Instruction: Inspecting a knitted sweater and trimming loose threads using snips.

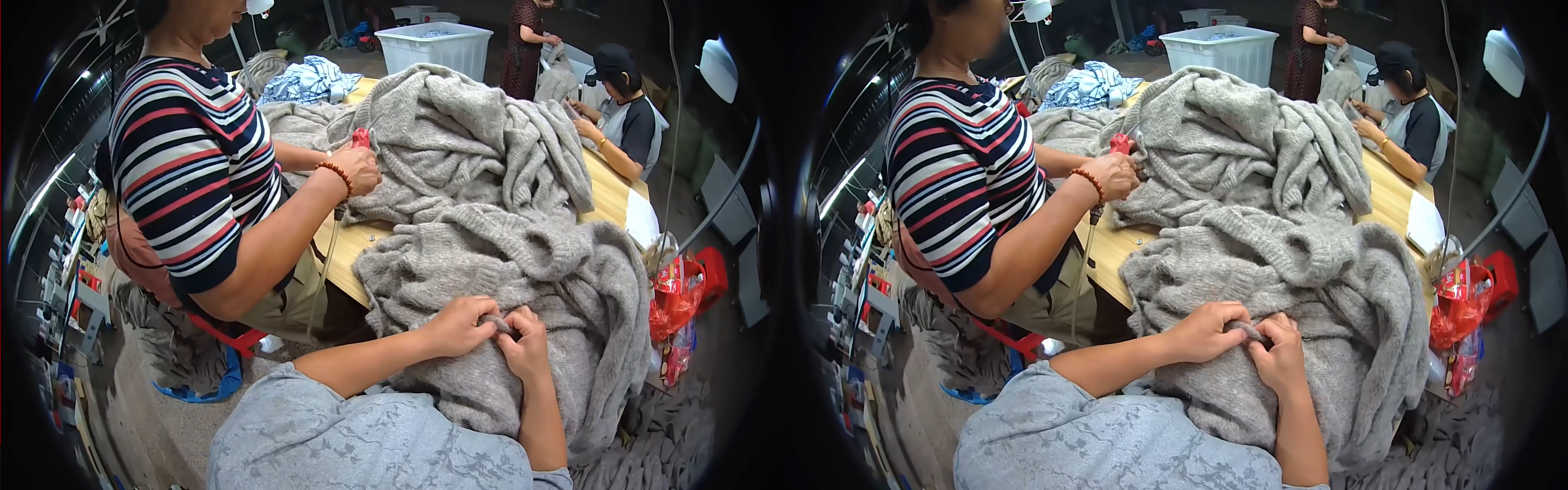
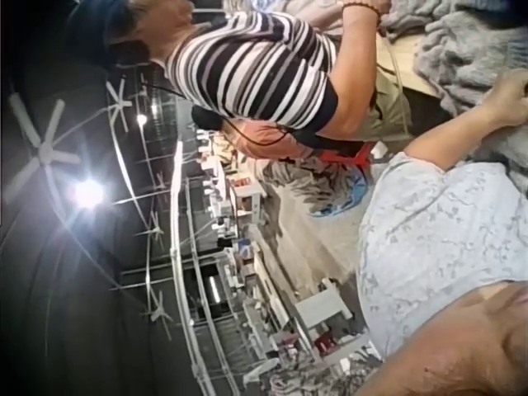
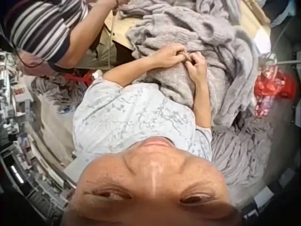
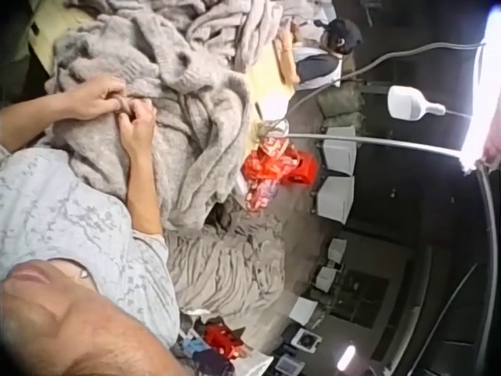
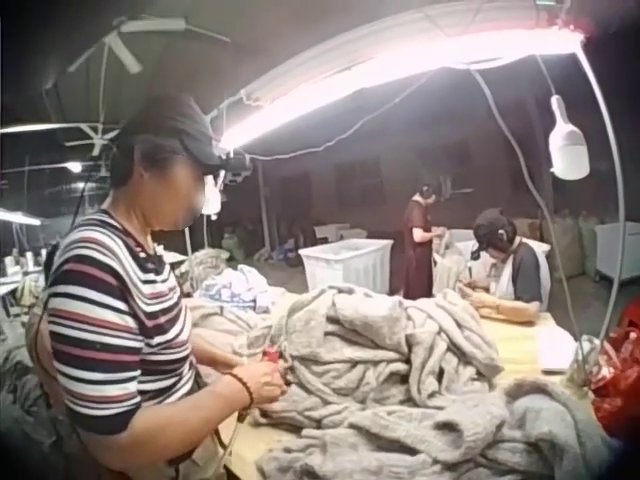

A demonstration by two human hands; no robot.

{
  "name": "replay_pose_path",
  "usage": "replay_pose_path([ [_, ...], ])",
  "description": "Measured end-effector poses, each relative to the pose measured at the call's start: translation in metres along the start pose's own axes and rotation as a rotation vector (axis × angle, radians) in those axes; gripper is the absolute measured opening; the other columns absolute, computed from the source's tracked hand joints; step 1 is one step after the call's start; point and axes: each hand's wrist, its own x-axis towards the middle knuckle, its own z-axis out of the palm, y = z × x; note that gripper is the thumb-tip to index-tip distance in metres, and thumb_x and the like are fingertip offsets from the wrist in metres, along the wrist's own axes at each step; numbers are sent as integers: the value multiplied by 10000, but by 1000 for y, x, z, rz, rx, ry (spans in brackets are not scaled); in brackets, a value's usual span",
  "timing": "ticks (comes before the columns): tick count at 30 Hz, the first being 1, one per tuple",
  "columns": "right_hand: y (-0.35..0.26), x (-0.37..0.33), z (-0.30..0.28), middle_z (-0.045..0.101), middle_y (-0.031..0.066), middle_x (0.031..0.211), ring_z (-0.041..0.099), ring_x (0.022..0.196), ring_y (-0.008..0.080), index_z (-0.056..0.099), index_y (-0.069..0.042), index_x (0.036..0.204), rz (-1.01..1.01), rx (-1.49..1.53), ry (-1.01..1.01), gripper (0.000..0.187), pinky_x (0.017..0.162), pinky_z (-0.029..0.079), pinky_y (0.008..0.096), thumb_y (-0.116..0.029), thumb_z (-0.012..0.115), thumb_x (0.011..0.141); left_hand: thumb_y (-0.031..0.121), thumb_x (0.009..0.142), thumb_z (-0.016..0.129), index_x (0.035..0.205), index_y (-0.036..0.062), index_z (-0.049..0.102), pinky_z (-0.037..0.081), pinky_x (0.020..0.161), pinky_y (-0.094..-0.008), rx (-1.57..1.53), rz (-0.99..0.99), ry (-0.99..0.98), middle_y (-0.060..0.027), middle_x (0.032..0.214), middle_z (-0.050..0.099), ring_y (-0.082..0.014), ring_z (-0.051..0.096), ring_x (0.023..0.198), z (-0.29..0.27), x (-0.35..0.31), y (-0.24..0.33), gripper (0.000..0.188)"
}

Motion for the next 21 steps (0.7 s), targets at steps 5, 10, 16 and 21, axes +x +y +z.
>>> replay_pose_path([
  [5, 0, 1, -1, 526, 99, 700, 498, 730, 269, 552, -12, 701, -45, -24, 30, 140, 714, 374, 361, -47, 668, 632, 123, 872, 575, 910, 34, 588, 425, 652, -212, -803, -498, -210, 14, 835, 608, -41, 535, 771, 2, -1, -13, 97],
  [10, -1, 4, 1, 503, 98, 693, 481, 713, 268, 526, -12, 691, -213, -29, 85, 136, 715, 359, 351, -27, 650, 639, 135, 874, 604, 923, 38, 600, 431, 668, -197, -1126, -584, -210, 24, 840, 595, -40, 523, 762, -5, -3, -9, 109],
  [16, -2, -7, -15, 529, 74, 718, 507, 757, 242, 576, -18, 722, -189, -61, -108, 117, 813, 364, 334, -50, 659, 646, 40, 764, 612, 908, 66, 569, 355, 706, -300, -33, 128, -452, -31, 789, 560, -170, 532, 713, -34, -1, 2, 152],
  [21, -17, 3, -40, 616, 80, 802, 554, 794, 241, 623, -11, 783, -83, 58, -30, 90, 758, 432, 331, -27, 654, 700, 36, 673, 649, 839, 74, 573, 337, 731, -340, 150, 228, -369, -32, 816, 539, -209, 524, 750, -34, -16, 23, 187],
])
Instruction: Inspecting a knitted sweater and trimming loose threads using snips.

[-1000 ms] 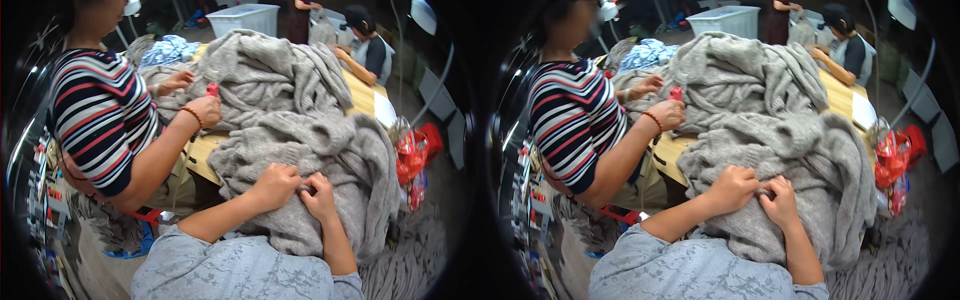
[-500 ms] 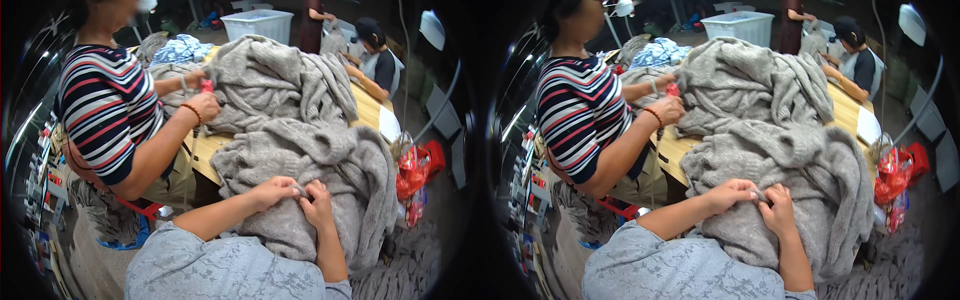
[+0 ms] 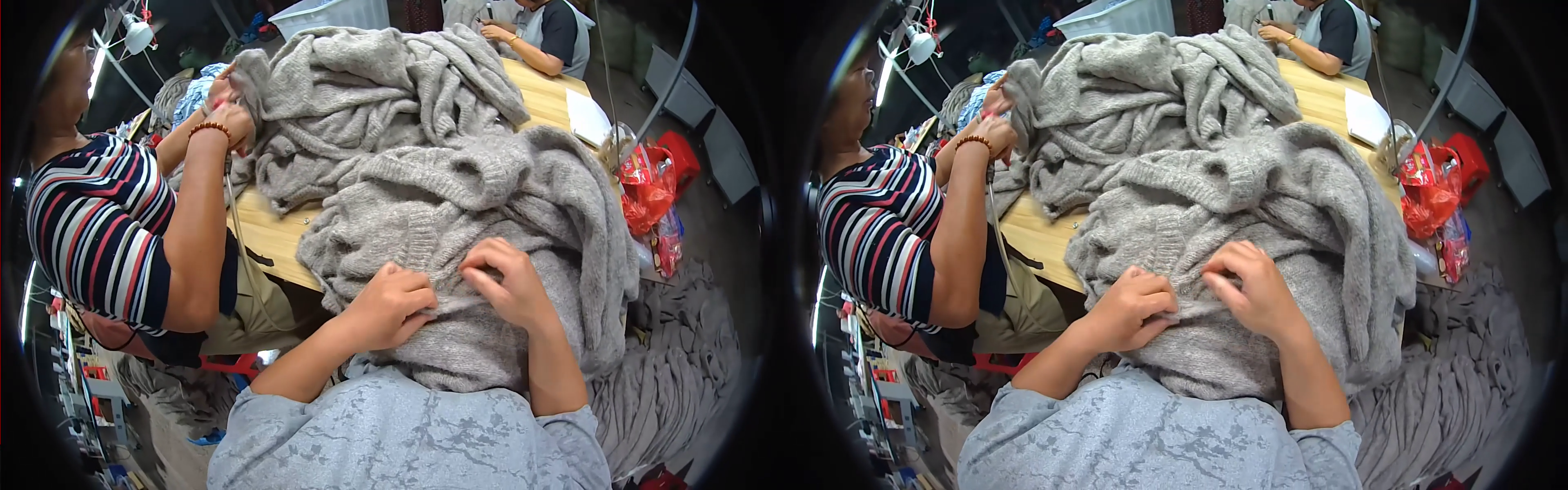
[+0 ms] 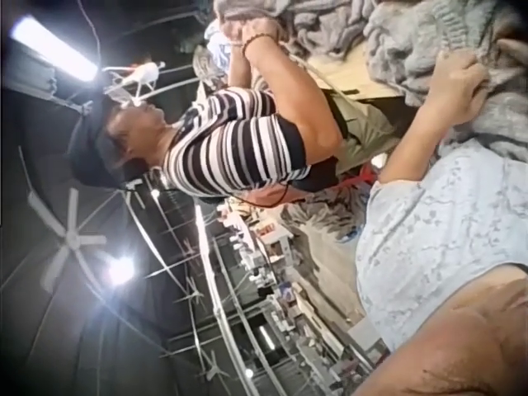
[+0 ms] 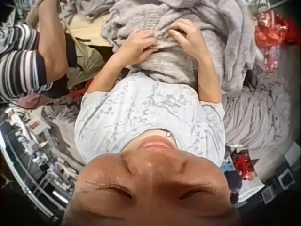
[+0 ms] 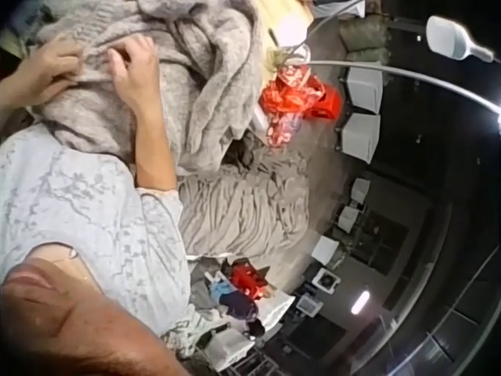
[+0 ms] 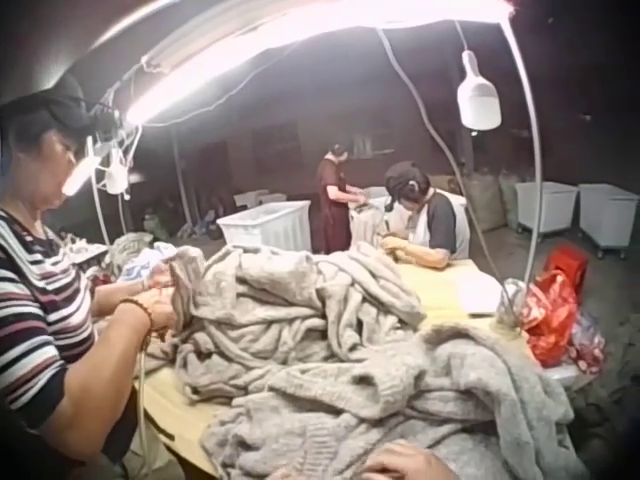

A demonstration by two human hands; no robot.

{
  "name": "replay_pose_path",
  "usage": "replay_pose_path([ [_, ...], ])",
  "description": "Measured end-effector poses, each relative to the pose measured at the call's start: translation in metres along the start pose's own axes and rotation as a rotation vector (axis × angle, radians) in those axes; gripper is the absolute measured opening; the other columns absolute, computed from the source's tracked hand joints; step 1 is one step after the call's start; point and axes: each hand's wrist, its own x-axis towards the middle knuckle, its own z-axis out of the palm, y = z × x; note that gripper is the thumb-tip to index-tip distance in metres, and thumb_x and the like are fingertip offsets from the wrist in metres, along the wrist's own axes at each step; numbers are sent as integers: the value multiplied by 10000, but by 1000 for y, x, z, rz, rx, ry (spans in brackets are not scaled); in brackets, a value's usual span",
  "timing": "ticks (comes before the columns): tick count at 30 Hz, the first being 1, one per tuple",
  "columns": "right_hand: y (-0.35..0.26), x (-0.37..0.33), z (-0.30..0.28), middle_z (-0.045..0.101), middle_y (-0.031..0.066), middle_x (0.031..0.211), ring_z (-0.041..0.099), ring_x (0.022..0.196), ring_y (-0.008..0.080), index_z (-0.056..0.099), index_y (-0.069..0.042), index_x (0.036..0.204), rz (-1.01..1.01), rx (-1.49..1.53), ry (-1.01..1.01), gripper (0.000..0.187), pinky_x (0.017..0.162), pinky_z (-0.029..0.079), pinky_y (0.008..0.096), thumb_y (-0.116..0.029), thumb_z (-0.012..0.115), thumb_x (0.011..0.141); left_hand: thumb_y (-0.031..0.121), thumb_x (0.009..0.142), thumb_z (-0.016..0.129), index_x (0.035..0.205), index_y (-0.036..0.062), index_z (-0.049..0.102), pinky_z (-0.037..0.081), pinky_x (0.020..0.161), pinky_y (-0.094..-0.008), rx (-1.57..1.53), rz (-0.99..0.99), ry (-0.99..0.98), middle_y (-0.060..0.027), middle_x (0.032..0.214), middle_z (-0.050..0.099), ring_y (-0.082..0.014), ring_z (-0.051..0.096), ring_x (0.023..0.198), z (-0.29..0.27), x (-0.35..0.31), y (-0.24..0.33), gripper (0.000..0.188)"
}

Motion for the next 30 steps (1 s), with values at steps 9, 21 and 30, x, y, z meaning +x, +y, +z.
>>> replay_pose_path([
  [9, 6, 11, 27, 555, 66, 776, 507, 804, 240, 650, -43, 783, -99, -246, -142, 77, 789, 399, 347, -82, 676, 722, -16, 675, 628, 845, 63, 608, 414, 699, -348, 298, 92, 260, -40, 819, 567, -230, 537, 769, 23, 2, -8, 189],
  [21, 30, 3, 24, 634, 24, 777, 538, 679, 47, 646, 13, 806, 488, 555, -135, 96, 611, 421, 197, -78, 665, 782, -29, 662, 648, 838, 50, 593, 462, 698, -354, 175, 19, 505, -80, 870, 581, -261, 582, 797, 45, 11, -16, 201],
  [30, 34, 3, 19, 617, 13, 782, 535, 709, 74, 628, -3, 841, 456, 555, -104, 74, 629, 430, 226, -65, 602, 808, -50, 660, 647, 932, 26, 633, 519, 633, -305, -77, -20, 539, -120, 910, 633, -264, 634, 771, 44, 27, -20, 283],
])
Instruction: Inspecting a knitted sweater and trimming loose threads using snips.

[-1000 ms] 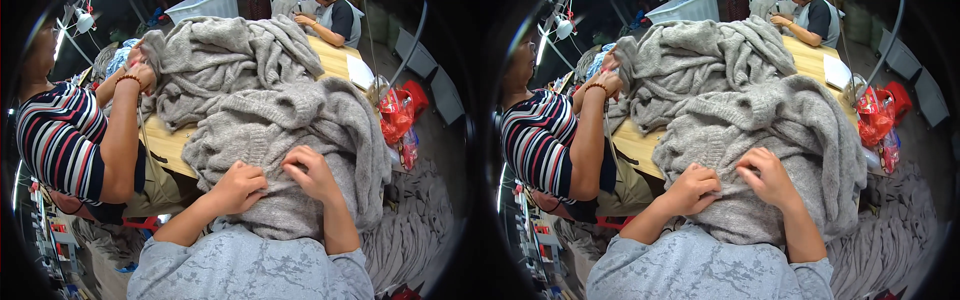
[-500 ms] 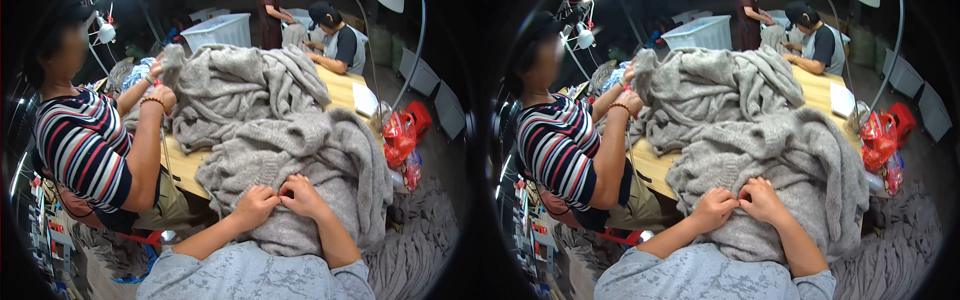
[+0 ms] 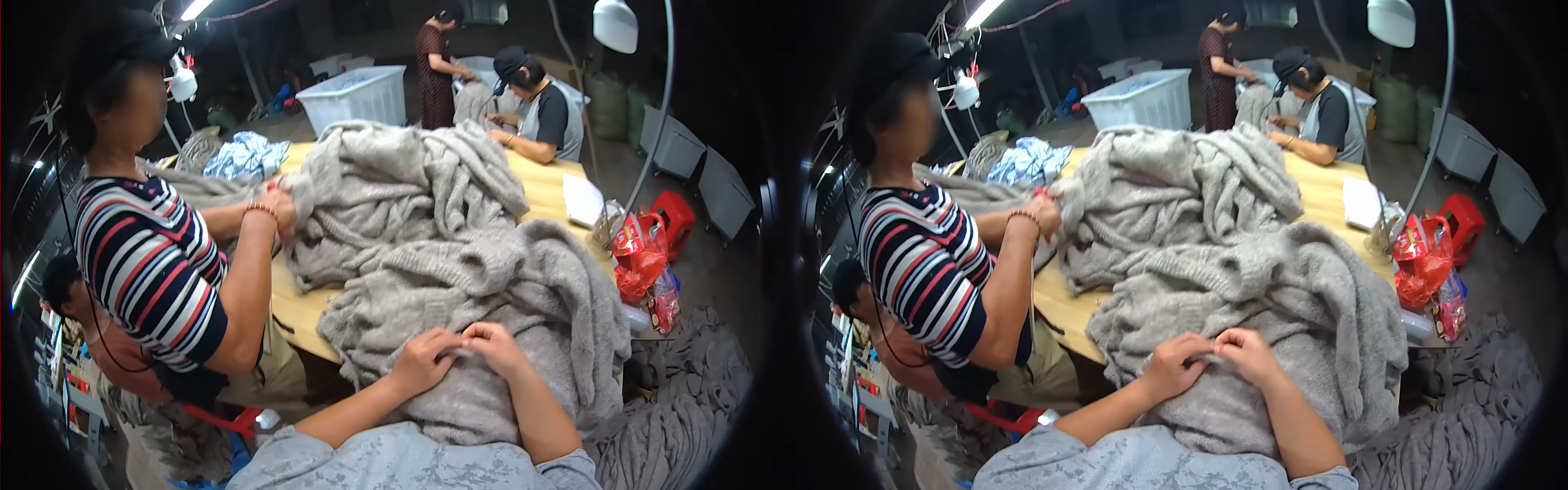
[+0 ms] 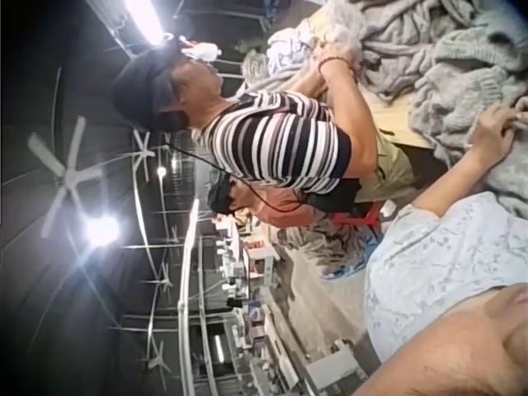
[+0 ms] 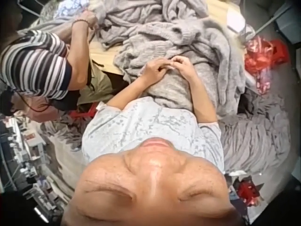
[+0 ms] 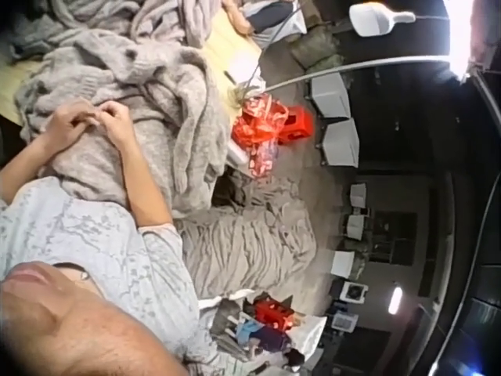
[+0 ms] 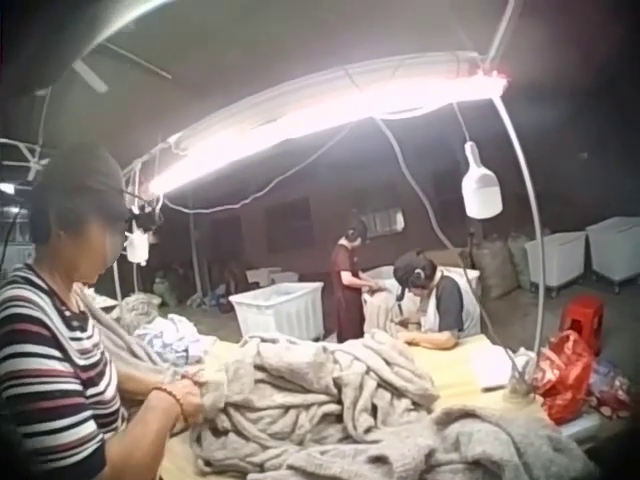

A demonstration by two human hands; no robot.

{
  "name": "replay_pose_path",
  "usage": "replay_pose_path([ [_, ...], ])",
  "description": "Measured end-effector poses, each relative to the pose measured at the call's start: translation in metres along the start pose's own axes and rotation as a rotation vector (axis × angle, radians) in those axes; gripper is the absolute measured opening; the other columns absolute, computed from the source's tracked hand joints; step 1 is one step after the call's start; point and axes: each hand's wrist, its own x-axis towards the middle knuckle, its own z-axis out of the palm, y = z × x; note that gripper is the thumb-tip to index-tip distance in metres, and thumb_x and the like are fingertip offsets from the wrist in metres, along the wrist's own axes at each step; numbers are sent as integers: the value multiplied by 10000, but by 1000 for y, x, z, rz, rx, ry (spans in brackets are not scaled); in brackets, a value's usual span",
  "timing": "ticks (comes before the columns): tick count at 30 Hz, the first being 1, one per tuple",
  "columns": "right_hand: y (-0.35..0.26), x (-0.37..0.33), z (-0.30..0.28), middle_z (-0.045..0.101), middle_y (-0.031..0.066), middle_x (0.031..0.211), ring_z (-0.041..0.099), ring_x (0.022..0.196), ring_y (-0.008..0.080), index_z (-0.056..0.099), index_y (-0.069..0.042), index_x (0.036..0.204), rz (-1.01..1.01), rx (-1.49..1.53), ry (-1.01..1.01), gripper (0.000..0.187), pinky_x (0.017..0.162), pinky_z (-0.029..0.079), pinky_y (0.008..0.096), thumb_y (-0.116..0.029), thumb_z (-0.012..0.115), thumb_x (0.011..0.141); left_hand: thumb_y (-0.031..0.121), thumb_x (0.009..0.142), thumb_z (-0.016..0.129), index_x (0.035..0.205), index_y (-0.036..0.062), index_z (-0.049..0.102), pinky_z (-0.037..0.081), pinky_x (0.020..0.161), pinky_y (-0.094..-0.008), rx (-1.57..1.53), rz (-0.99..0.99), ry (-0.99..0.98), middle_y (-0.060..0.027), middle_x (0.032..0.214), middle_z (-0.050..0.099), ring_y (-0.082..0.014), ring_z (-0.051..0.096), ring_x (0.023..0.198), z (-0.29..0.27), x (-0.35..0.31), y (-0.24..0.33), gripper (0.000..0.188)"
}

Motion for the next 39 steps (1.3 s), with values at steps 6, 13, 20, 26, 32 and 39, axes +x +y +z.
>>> replay_pose_path([
  [6, -14, -24, 17, 616, 142, 780, 592, 761, 310, 597, -14, 843, -490, -657, 79, 207, 730, 447, 382, -214, 612, 789, 0, 677, 658, 886, 8, 634, 515, 707, -306, -108, -137, -75, -113, 909, 643, -243, 643, 810, -6, -10, -10, 210],
  [13, 3, -21, 21, 619, 116, 753, 598, 751, 282, 614, -30, 830, -663, -883, 190, 176, 771, 442, 391, -132, 619, 688, -6, 672, 660, 879, -10, 651, 513, 732, -294, -147, -193, -179, -129, 902, 663, -228, 655, 829, -16, -5, -10, 207],
  [20, 7, -24, 27, 624, 89, 719, 608, 715, 250, 635, -45, 813, -740, -900, 354, 148, 783, 457, 374, -80, 630, 669, -46, 723, 629, 920, -7, 687, 488, 698, -225, -387, -474, -170, -59, 900, 680, -78, 604, 804, -13, -7, -8, 208],
  [26, 11, -20, 38, 597, 85, 691, 591, 701, 249, 619, -38, 756, -750, -1064, 495, 96, 830, 447, 421, -80, 632, 670, 20, 701, 653, 871, -8, 639, 522, 715, -334, 62, -154, -62, -142, 884, 659, -290, 647, 807, -3, -4, -4, 172],
  [32, 11, -9, 39, 602, 108, 677, 588, 688, 260, 602, -32, 716, -682, -941, 556, 58, 847, 423, 429, -80, 611, 684, 9, 680, 634, 812, -9, 660, 492, 579, -279, 7, -256, -3, -122, 774, 663, -192, 636, 649, -2, 10, -3, 136],
  [39, 13, -2, 28, 596, 101, 660, 584, 672, 264, 593, -32, 703, -643, -812, 476, 60, 850, 405, 424, -88, 600, 682, 7, 682, 615, 789, -23, 661, 450, 547, -236, -75, -357, -41, -89, 735, 667, -94, 586, 618, -2, 13, -12, 121],
])
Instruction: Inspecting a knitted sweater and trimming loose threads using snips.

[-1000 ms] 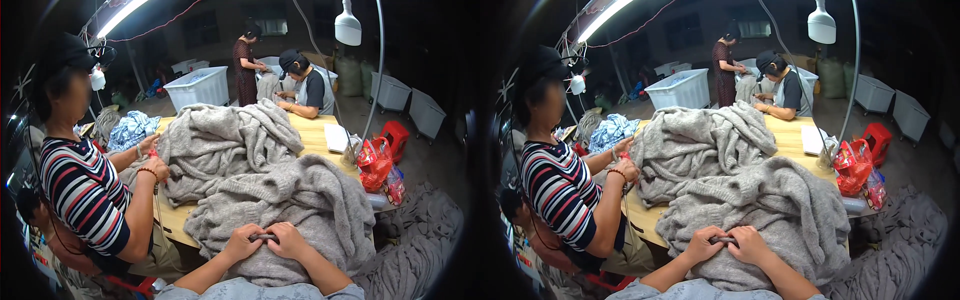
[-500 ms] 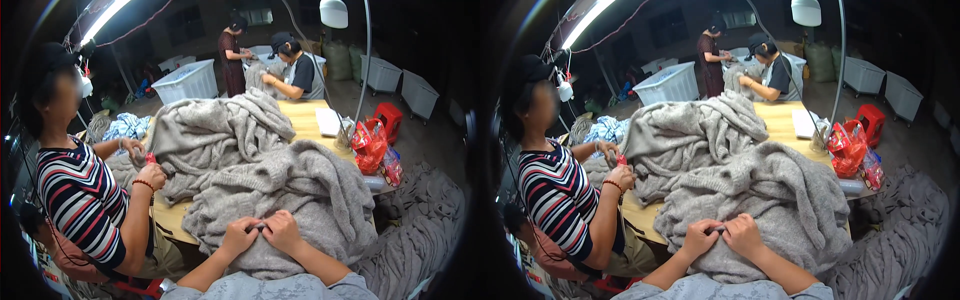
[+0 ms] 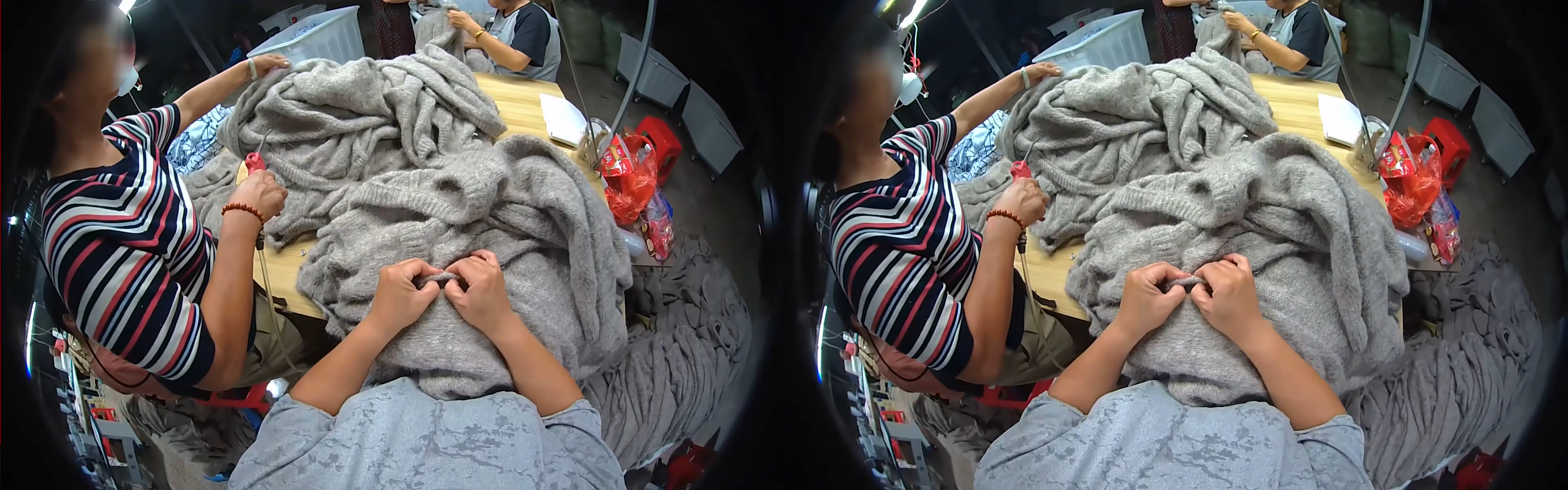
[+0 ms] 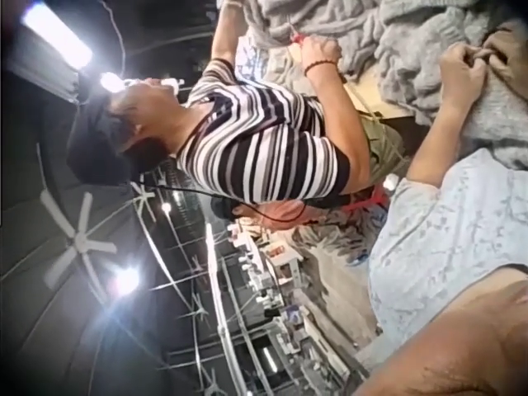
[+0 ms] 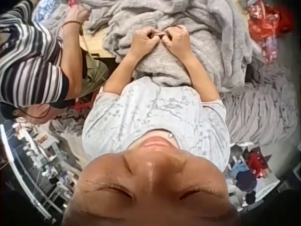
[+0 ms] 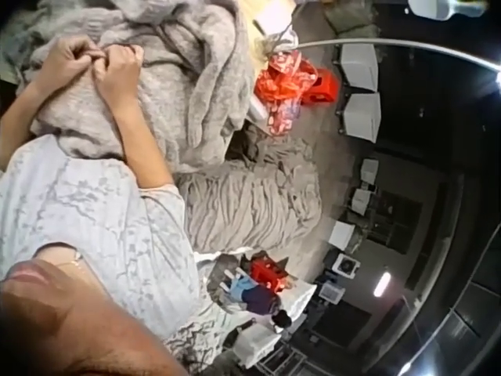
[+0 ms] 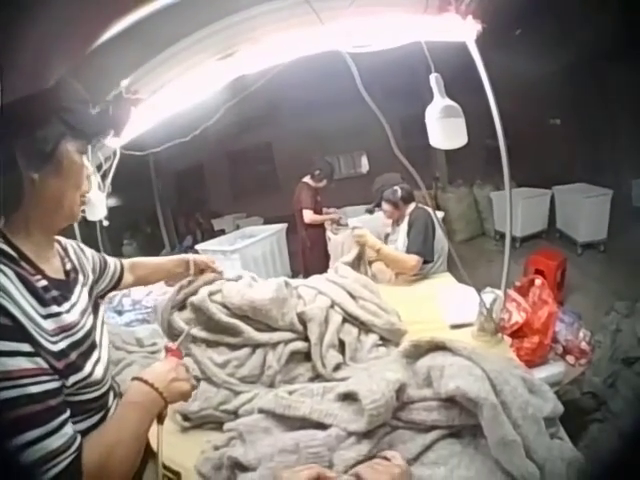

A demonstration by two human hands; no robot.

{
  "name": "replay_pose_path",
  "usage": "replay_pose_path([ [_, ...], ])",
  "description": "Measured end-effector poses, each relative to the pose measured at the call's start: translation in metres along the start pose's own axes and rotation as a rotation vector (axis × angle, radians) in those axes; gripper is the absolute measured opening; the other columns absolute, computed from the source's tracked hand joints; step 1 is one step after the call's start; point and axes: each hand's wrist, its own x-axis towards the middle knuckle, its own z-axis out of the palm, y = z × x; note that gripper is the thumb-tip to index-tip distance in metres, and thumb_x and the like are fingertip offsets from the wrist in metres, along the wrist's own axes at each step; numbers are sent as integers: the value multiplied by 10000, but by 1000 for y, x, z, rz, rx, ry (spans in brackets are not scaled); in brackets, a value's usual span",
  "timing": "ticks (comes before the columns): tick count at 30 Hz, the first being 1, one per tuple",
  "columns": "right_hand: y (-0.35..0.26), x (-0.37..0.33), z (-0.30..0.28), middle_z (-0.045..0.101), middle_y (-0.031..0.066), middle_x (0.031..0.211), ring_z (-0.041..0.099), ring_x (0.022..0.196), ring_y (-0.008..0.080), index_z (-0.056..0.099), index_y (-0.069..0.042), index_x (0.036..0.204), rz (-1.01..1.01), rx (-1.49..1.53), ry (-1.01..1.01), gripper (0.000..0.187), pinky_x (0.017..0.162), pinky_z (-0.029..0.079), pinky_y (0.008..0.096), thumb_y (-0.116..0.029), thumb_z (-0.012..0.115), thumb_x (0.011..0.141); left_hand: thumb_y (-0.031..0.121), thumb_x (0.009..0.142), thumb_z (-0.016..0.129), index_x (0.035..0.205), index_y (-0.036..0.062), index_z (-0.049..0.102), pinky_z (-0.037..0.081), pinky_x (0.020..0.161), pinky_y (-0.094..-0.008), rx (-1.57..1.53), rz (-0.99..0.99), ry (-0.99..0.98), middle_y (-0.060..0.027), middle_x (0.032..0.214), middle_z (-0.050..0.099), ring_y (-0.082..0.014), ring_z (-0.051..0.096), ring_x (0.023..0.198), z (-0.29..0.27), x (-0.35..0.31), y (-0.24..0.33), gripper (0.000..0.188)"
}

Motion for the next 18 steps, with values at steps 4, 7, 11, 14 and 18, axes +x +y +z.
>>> replay_pose_path([
  [4, 7, 9, -13, 569, 96, 618, 561, 638, 267, 590, -34, 700, -38, 99, -209, 69, 849, 400, 413, -92, 586, 663, 10, 683, 611, 800, -13, 668, 412, 521, -218, -92, -161, -109, -60, 681, 648, -51, 521, 573, -7, 0, 0, 132],
  [7, 5, 8, -10, 563, 95, 607, 556, 625, 262, 586, -24, 696, -88, 72, -163, 76, 846, 399, 406, -87, 582, 653, 20, 692, 605, 849, -9, 676, 419, 520, -219, -135, -162, -113, -64, 673, 649, -52, 523, 558, -7, 2, -8, 174],
  [11, 1, 6, -9, 566, 96, 611, 563, 629, 258, 585, -19, 691, -68, 25, -119, 72, 850, 398, 405, -80, 581, 653, 28, 708, 593, 898, -8, 674, 444, 541, -243, 43, -43, -139, -102, 705, 660, -86, 555, 563, -14, 5, 4, 210],
  [14, 0, 6, -9, 569, 98, 618, 567, 639, 260, 585, -20, 690, -44, 46, -117, 66, 855, 396, 408, -79, 577, 661, 34, 722, 583, 916, -9, 671, 473, 572, -283, 111, 36, -241, -146, 753, 664, -153, 603, 589, -16, 6, 0, 218],
  [18, 2, 7, -9, 573, 99, 626, 566, 641, 262, 587, -21, 692, -51, 32, -133, 65, 857, 395, 412, -80, 576, 667, 39, 724, 586, 903, -16, 665, 486, 591, -317, 110, 103, -206, -171, 767, 655, -227, 631, 624, -12, 4, -1, 204],
])
